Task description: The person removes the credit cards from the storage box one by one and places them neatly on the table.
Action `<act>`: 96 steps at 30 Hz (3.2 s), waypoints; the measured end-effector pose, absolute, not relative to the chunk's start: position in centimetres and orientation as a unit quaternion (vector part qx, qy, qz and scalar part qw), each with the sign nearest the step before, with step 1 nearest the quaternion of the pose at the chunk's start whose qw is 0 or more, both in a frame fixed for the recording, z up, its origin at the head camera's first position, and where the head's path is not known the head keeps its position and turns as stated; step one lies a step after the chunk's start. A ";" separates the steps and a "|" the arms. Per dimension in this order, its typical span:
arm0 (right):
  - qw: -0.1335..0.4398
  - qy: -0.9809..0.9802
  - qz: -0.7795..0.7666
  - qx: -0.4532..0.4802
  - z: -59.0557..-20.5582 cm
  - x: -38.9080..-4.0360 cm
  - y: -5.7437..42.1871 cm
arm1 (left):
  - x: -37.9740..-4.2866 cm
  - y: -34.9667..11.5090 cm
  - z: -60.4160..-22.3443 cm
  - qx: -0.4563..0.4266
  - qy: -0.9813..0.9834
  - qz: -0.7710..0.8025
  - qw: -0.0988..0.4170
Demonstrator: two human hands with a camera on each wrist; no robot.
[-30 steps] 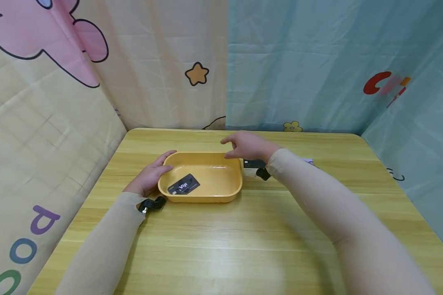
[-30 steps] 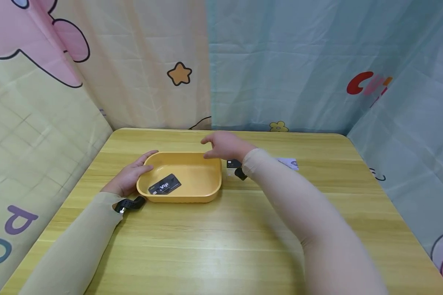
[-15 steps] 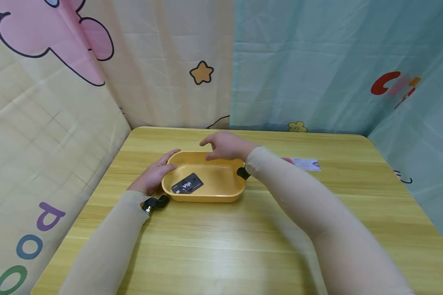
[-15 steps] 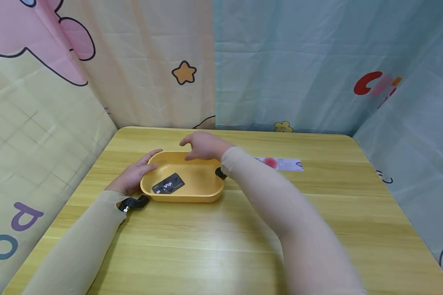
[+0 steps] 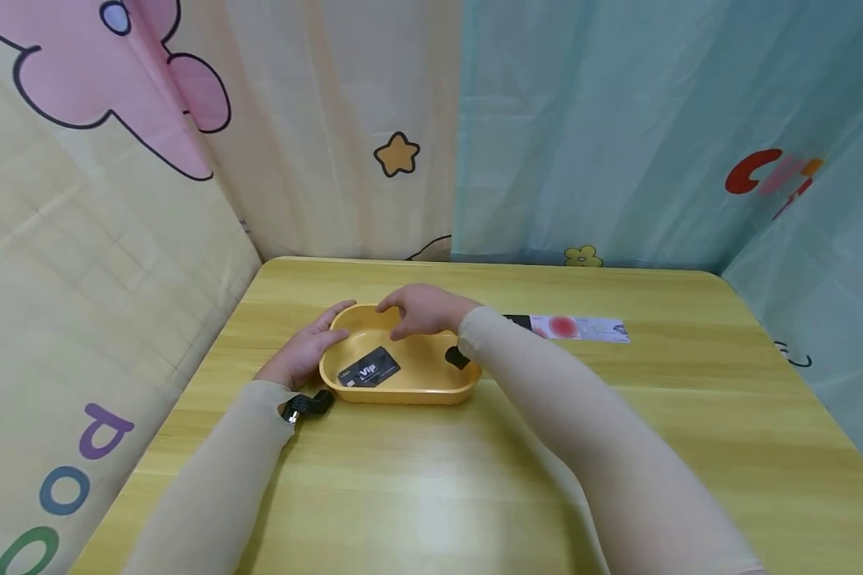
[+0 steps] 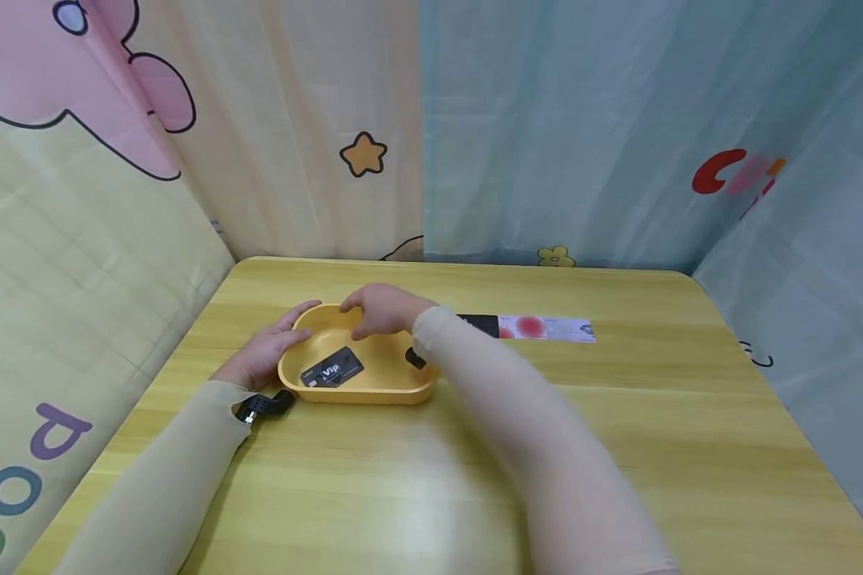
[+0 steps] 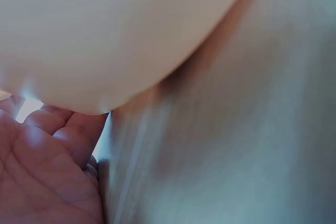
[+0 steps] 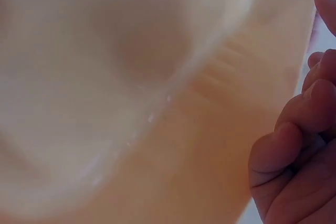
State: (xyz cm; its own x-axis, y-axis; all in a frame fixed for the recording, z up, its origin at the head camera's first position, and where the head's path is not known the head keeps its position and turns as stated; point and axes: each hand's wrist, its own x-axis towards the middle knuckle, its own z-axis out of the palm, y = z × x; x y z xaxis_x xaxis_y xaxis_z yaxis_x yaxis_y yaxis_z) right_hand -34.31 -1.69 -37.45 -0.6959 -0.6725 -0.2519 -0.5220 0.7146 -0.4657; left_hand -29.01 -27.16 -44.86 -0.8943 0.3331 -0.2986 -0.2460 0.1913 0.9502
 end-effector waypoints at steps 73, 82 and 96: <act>0.290 0.874 -0.191 -0.340 -42.5 -33.8 -1.9 | -28.7 -26.9 -44.9 0.036 0.740 0.633 0.225; 0.294 0.874 -0.189 -0.338 -42.5 -33.7 -1.9 | -28.7 -26.9 -45.0 0.036 0.741 0.632 0.226; 0.297 0.871 -0.196 -0.338 -42.2 -33.5 -1.8 | -28.7 -26.8 -44.9 0.028 0.740 0.633 0.223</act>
